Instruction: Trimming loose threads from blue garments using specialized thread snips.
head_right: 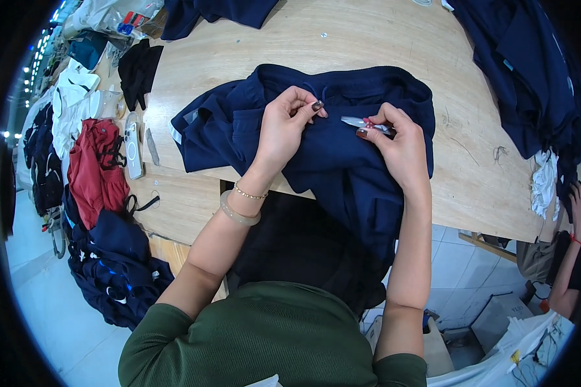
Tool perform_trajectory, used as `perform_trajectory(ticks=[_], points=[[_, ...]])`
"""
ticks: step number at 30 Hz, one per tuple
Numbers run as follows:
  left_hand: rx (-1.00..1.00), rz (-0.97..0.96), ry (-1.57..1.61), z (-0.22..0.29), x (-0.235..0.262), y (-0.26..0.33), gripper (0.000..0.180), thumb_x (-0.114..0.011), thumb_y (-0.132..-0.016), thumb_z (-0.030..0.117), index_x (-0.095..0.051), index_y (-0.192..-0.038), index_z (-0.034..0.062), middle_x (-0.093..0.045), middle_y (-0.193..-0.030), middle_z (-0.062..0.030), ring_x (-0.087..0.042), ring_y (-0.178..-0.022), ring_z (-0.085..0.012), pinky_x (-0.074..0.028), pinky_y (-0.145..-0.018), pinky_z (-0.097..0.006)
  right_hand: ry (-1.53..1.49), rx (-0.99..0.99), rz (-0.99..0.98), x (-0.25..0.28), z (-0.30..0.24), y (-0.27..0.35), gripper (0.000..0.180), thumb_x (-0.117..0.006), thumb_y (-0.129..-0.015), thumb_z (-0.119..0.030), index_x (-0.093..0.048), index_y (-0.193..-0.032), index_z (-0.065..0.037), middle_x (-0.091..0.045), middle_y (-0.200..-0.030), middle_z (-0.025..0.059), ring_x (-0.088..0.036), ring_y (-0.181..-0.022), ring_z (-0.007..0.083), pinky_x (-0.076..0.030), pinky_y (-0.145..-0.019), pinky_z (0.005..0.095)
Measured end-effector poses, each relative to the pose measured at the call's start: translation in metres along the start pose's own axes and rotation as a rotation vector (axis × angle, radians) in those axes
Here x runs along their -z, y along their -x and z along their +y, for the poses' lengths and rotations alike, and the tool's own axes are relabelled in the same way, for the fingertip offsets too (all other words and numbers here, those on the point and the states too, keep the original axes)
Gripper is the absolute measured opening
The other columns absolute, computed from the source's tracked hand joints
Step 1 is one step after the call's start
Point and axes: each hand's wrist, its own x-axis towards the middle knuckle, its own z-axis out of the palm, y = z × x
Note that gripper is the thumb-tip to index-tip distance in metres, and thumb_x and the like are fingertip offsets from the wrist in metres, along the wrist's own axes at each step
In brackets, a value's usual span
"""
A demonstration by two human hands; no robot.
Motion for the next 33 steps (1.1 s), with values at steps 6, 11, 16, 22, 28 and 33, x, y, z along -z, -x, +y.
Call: perform_trajectory(ticks=[6,11,16,22,28,33], points=[[0.048,0.031,0.053,0.005,0.0,-0.001,0.005,-0.061,-0.093,0.001,-0.061,-0.089,-0.0028,-0.068,-0.077,-0.0061,-0.062,-0.07,-0.0073,-0.048,-0.065,-0.021,0.255,0.142,-0.065,0.001,-0.026,-0.009,0.019,-0.071,-0.077,-0.001,-0.056,-0.087,0.001,-0.059,-0.08,0.0084,-0.053,-0.075,0.0221,-0.043,-0.068,0.032],[0.079,0.017,0.07,0.005,-0.001,-0.001,0.006,-0.062,-0.094,0.006,-0.063,-0.095,0.0003,-0.069,-0.081,-0.0036,-0.06,-0.072,-0.004,-0.044,-0.065,-0.017,0.384,0.255,-0.145,0.001,-0.041,-0.015,0.015,-0.069,-0.078,-0.002,-0.056,-0.086,-0.001,-0.063,-0.081,0.0091,-0.054,-0.079,0.0253,-0.044,-0.071,0.034],[0.067,0.013,0.079,0.002,-0.001,-0.001,0.007,-0.063,-0.094,0.006,-0.063,-0.096,-0.0008,-0.069,-0.082,-0.0042,-0.062,-0.075,-0.0052,-0.045,-0.067,-0.018,0.484,0.249,-0.136,0.0,-0.051,-0.013,0.017,-0.07,-0.077,-0.004,-0.056,-0.085,-0.001,-0.064,-0.081,0.0072,-0.054,-0.079,0.0253,-0.045,-0.071,0.0356],[0.056,0.014,0.087,0.002,-0.001,0.0,0.007,-0.062,-0.094,0.006,-0.063,-0.095,-0.0014,-0.069,-0.081,-0.0046,-0.062,-0.074,-0.0053,-0.045,-0.068,-0.018,0.534,0.246,-0.149,0.001,-0.055,-0.013,0.018,-0.072,-0.076,-0.004,-0.056,-0.085,-0.002,-0.064,-0.081,0.0074,-0.055,-0.08,0.0257,-0.045,-0.072,0.0363],[0.039,0.005,0.088,0.0,-0.001,0.0,0.007,-0.063,-0.094,0.006,-0.063,-0.095,-0.0012,-0.069,-0.081,-0.0042,-0.061,-0.074,-0.0051,-0.045,-0.067,-0.018,0.554,0.296,-0.16,-0.002,-0.05,-0.016,0.018,-0.071,-0.076,-0.004,-0.054,-0.083,-0.002,-0.064,-0.081,0.0072,-0.056,-0.082,0.0264,-0.046,-0.071,0.0371],[0.052,0.017,0.088,0.001,-0.001,0.0,0.007,-0.063,-0.094,0.005,-0.064,-0.095,-0.0012,-0.069,-0.081,-0.004,-0.061,-0.074,-0.005,-0.045,-0.067,-0.018,0.541,0.278,-0.146,-0.003,-0.053,-0.013,0.019,-0.071,-0.076,-0.004,-0.053,-0.084,-0.002,-0.064,-0.082,0.0071,-0.057,-0.083,0.0263,-0.046,-0.072,0.037]])
